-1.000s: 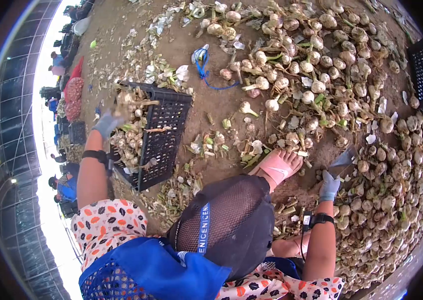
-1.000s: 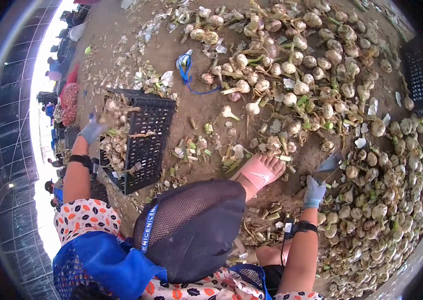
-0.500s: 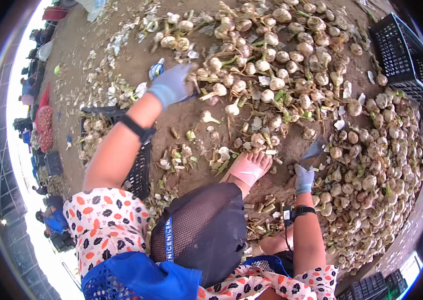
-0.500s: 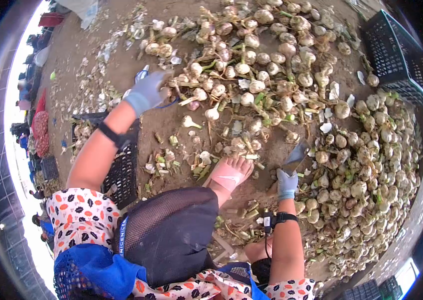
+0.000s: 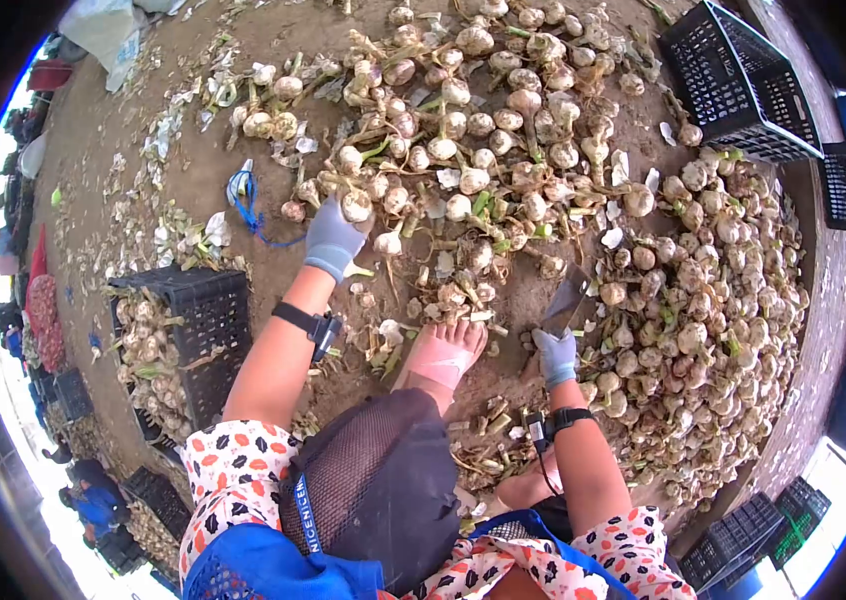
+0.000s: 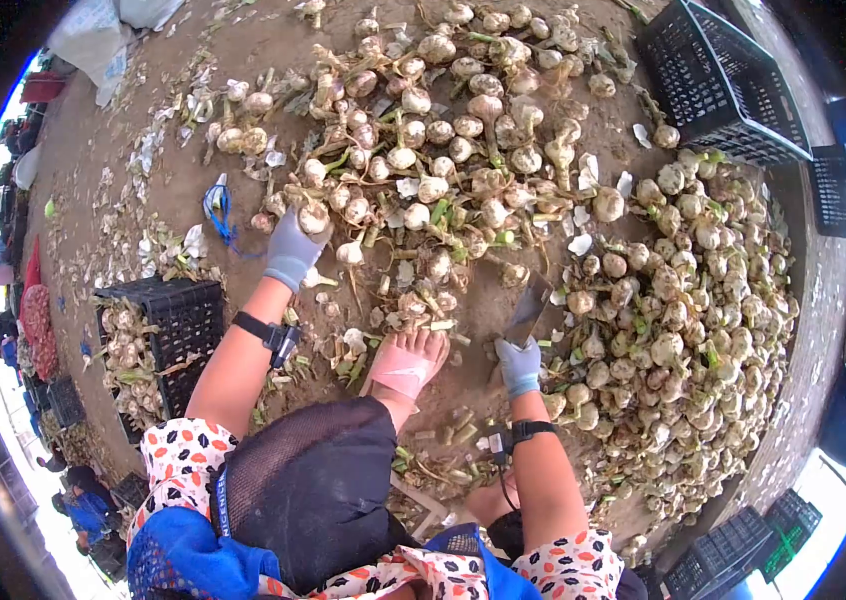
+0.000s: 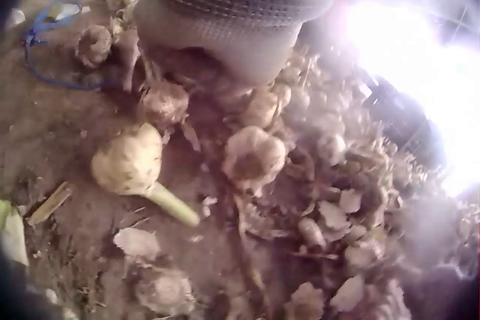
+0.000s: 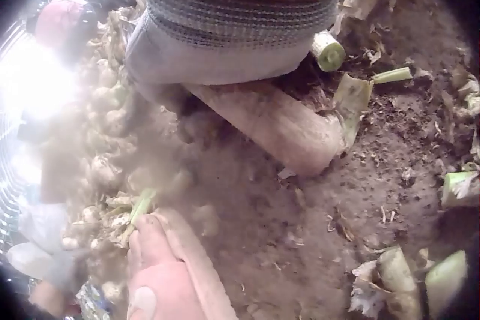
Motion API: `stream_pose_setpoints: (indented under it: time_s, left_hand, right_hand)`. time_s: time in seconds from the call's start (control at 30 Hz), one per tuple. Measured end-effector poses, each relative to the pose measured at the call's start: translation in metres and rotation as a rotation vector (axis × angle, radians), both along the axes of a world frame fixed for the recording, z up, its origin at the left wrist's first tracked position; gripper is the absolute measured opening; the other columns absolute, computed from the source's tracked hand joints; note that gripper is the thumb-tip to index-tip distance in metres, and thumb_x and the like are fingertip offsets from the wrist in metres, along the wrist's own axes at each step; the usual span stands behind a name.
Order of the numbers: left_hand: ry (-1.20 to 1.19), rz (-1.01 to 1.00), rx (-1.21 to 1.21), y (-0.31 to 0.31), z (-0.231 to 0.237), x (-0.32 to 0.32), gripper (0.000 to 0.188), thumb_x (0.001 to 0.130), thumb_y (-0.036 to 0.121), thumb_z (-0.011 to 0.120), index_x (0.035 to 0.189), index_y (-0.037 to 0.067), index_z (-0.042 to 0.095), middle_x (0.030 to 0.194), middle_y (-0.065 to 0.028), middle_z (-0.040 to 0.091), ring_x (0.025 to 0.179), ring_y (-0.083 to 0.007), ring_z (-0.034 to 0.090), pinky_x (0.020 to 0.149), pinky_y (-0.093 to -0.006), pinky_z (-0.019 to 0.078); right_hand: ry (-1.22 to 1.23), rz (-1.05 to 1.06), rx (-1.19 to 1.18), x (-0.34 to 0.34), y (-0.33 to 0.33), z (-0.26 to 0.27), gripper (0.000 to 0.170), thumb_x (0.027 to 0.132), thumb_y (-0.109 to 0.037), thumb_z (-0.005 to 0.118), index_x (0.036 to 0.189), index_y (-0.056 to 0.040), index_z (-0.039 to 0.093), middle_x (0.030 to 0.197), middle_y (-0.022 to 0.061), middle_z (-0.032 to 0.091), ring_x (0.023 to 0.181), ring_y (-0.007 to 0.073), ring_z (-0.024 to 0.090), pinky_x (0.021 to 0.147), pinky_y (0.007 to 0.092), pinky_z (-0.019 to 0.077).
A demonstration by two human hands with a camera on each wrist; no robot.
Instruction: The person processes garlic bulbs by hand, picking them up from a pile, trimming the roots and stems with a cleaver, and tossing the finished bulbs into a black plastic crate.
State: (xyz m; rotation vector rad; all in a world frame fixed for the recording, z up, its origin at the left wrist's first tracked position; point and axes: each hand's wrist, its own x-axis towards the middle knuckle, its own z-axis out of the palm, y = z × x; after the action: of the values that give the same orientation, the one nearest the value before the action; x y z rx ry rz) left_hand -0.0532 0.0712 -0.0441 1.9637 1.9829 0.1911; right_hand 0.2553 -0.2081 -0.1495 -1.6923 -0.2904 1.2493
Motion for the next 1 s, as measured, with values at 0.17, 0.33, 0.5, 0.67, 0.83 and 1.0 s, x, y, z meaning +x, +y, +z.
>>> stream_pose_setpoints:
  time_s: [0.17,0.33,0.5,0.67,0.83,1.0]
  left_hand:
    - [-0.898,-0.098,-0.374,-0.033,-0.002,0.031,0.049,0.069,0.031,0.082,0.1,0.001,0.059,0.093,-0.0061,0.066,0.083,-0.012,0.062,0.076,-0.027,0.0513]
    - [-0.864,-0.381,-0.334,-0.072,0.019,0.059,0.041,0.068,0.023,0.078,0.1,0.002,0.063,0.091,-0.0132,0.068,0.083,-0.0253,0.066,0.075,-0.0338,0.0514]
    - [-0.616,-0.85,-0.39,-0.082,0.013,0.071,0.032,0.075,0.023,0.071,0.098,0.002,0.064,0.092,-0.0127,0.068,0.084,-0.0237,0.066,0.075,-0.0335,0.0518]
    - [-1.169,-0.207,-1.09,-0.09,0.017,0.07,0.018,0.086,0.011,0.059,0.102,0.005,0.065,0.095,-0.0032,0.067,0.083,-0.0118,0.063,0.076,-0.0295,0.052]
    - [-0.897,-0.554,-0.877,-0.091,0.022,0.074,0.028,0.083,0.015,0.064,0.108,0.004,0.064,0.097,-0.0025,0.067,0.085,-0.0096,0.061,0.078,-0.027,0.0505]
    - [-0.917,-0.871,-0.792,-0.092,0.052,0.071,0.037,0.071,0.018,0.075,0.103,0.004,0.063,0.093,-0.0068,0.067,0.082,-0.0134,0.062,0.076,-0.0272,0.0499]
  right_hand:
    - [-0.124,0.135,-0.08,0.0,0.035,0.035,0.029,0.074,-0.005,0.063,0.102,-0.0014,0.06,0.081,-0.0028,0.06,0.07,0.0079,0.054,0.065,0.0243,0.0466]
    - [-0.105,0.323,0.078,-0.022,0.054,0.091,0.026,0.073,-0.007,0.065,0.098,-0.0043,0.057,0.074,-0.0009,0.056,0.068,0.0098,0.052,0.063,0.0265,0.0463]
    - [-0.881,0.706,0.292,-0.048,0.081,0.169,0.028,0.07,-0.023,0.075,0.083,-0.0086,0.055,0.069,0.0141,0.057,0.063,0.0349,0.058,0.054,0.0378,0.0469]
    - [-0.936,0.91,0.301,-0.055,0.082,0.188,0.026,0.066,-0.018,0.073,0.083,-0.0104,0.055,0.071,0.0107,0.058,0.063,0.0338,0.059,0.054,0.0398,0.0477]
    - [-1.064,1.026,0.219,-0.055,0.082,0.191,0.02,0.068,-0.015,0.067,0.084,-0.0112,0.055,0.07,0.0097,0.057,0.064,0.0322,0.059,0.054,0.0411,0.0473]
    - [-0.905,0.739,-0.145,-0.029,0.077,0.143,0.017,0.073,-0.018,0.062,0.084,-0.0077,0.055,0.071,0.0162,0.059,0.07,0.0378,0.059,0.058,0.043,0.0476]
